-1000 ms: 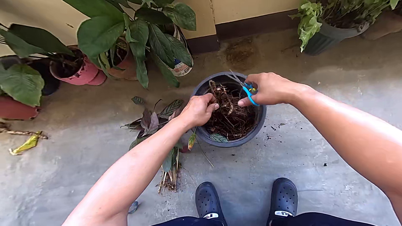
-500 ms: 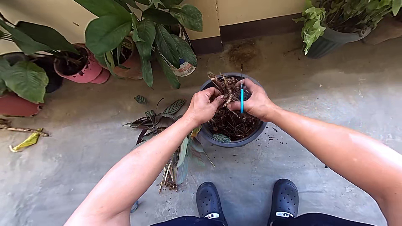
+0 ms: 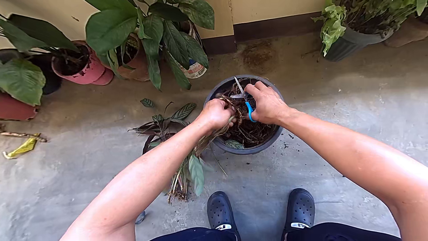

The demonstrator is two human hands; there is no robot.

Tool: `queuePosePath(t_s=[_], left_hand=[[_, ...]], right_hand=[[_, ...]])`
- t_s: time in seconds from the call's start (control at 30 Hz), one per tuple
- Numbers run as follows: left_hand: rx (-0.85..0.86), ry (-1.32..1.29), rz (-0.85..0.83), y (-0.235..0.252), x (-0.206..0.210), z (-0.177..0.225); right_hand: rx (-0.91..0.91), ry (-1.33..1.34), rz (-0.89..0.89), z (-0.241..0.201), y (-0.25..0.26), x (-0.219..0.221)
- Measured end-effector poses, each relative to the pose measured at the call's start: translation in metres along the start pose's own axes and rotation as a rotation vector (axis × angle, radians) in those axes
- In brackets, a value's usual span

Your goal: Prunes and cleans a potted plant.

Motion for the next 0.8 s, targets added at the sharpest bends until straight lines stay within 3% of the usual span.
queuePosePath(t_s=[0.17, 0.3, 0.53, 0.7, 0.8], left_hand=[[-0.072, -0.354, -0.138, 0.002, 0.018, -0.012], [-0.088, -0.213, -0.117, 0.002, 0.016, -0.015], [0.040, -0.160, -0.163, 0.000, 0.017, -0.016], [-0.016, -0.304, -0.271, -0.008, 0.022, -0.023], [-0.046, -0.440, -0.307, -0.012, 0.024, -0.025]], right_hand=[[0.033, -0.046, -0.015, 0.007, 0.000, 0.007], [0.027, 0.008, -0.007, 0.007, -0.001, 0.009], [0.174, 0.508, -0.097, 0.030, -0.008, 0.021], [0.095, 0.188, -0.129, 0.026, -0.009, 0.004], [0.116, 0.132, -0.106, 0.027, -0.005, -0.002]])
Point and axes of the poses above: each hand's wrist, its own y-axis towards the middle knuckle, its own x-axis out of the palm, z = x × y, the point moved 7 cm from there along y, towards the middle knuckle, and after that the axes turned 7 degrees about -z, right-handed, at the moved point
